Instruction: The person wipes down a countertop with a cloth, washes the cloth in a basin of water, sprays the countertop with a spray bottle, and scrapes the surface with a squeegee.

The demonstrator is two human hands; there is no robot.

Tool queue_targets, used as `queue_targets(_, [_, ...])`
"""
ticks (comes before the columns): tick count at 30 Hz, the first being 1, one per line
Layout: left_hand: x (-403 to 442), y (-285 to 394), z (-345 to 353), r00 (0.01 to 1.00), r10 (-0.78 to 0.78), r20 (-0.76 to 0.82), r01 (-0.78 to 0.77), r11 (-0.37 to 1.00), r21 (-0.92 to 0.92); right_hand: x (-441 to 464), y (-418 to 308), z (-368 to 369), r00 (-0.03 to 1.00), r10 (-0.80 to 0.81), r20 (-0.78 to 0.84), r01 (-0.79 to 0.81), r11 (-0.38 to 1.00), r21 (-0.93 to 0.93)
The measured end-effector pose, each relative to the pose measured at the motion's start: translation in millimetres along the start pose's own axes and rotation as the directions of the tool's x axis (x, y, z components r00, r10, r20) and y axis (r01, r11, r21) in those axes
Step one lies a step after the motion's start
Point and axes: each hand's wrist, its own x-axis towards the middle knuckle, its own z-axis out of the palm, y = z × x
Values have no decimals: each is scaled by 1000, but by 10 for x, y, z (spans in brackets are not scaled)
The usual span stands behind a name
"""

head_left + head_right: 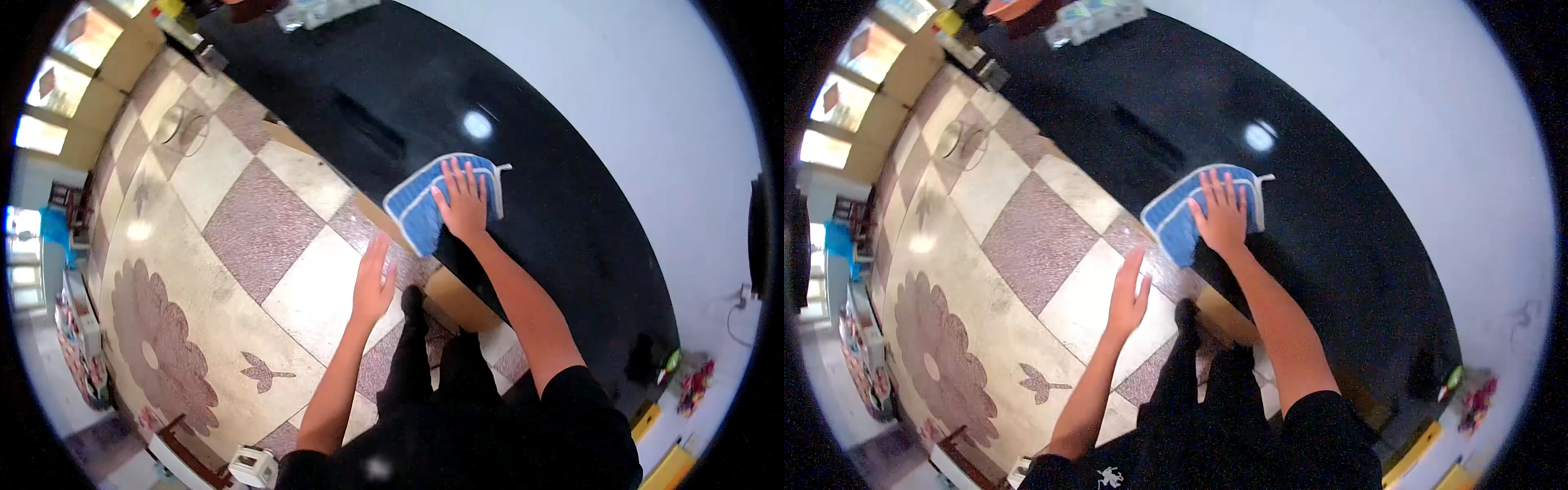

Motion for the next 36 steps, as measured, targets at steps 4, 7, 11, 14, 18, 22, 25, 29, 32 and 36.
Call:
queue_targets(4, [-2371,-1226,-342,699,-714,37,706,682,-188,244,-352,4,971,148,187,-174,976,131])
queue_targets(7, [-4861,-1607,-228,150,-986,78,975,135,-174,241,-448,4,967,165,192,-184,979,88])
queue_targets(11, [-4862,-745,188,-149,-909,389,940,-253,-231,253,-564,158,958,195,211,-220,971,98])
queue_targets(14, [-4534,-813,189,-107,-853,512,951,-238,-197,276,-757,186,950,238,200,-254,966,57])
queue_targets(18, [-3813,-1424,-301,-65,-834,548,980,-158,-125,626,-1153,286,962,197,188,-213,975,69])
queue_targets(22, [-2151,-2520,-985,311,-869,384,936,208,-285,1193,-1694,444,973,178,148,-202,964,171])
queue_targets(25, [-75,-2206,-2030,683,-730,8,641,594,-487,1598,-2130,645,943,274,187,-315,918,243])
queue_targets(29, [1413,-1317,-3371,840,-539,-63,369,653,-662,2310,-2752,922,931,244,271,-364,605,708])
queue_targets(32, [1518,-1793,-3566,812,-580,-63,397,628,-670,3042,-3177,993,848,181,497,-480,-133,867])
queue_targets(36, [756,-2885,-3304,581,-812,-50,615,478,-628,4353,-3888,810,791,-54,609,-531,-555,640])
